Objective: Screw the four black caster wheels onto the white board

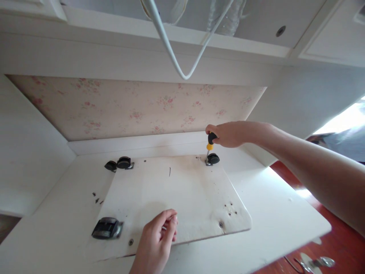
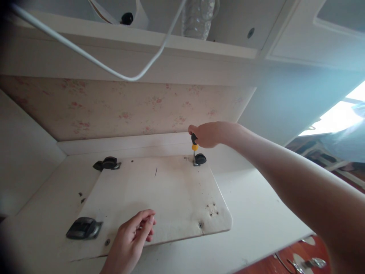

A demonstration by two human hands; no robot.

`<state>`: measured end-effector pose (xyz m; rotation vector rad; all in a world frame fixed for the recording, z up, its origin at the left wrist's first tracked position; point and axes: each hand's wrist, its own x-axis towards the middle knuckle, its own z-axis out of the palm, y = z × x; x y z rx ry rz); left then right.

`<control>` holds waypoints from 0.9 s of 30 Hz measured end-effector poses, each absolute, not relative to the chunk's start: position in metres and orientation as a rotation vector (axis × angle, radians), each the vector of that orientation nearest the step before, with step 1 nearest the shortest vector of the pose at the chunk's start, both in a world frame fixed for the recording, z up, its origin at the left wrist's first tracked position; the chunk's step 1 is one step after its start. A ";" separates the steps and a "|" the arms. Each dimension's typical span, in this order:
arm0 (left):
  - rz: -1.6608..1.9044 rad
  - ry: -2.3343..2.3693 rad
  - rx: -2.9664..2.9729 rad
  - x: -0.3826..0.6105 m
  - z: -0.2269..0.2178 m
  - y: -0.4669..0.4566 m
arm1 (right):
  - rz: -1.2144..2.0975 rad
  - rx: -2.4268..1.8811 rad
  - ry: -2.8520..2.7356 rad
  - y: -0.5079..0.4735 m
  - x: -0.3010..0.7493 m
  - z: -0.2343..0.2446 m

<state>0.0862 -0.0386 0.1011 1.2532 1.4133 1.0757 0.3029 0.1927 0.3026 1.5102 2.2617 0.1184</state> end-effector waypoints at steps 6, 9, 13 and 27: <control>1.094 1.443 1.244 0.087 0.103 -0.039 | 0.247 1.597 2.215 0.197 0.305 0.302; 1.088 1.428 1.258 0.086 0.102 -0.038 | 0.123 1.541 2.270 0.195 0.304 0.301; 1.041 1.406 1.306 0.085 0.101 -0.037 | 0.326 1.614 2.198 0.190 0.303 0.303; 1.066 1.413 1.305 0.083 0.100 -0.038 | 0.229 1.494 2.264 0.190 0.299 0.305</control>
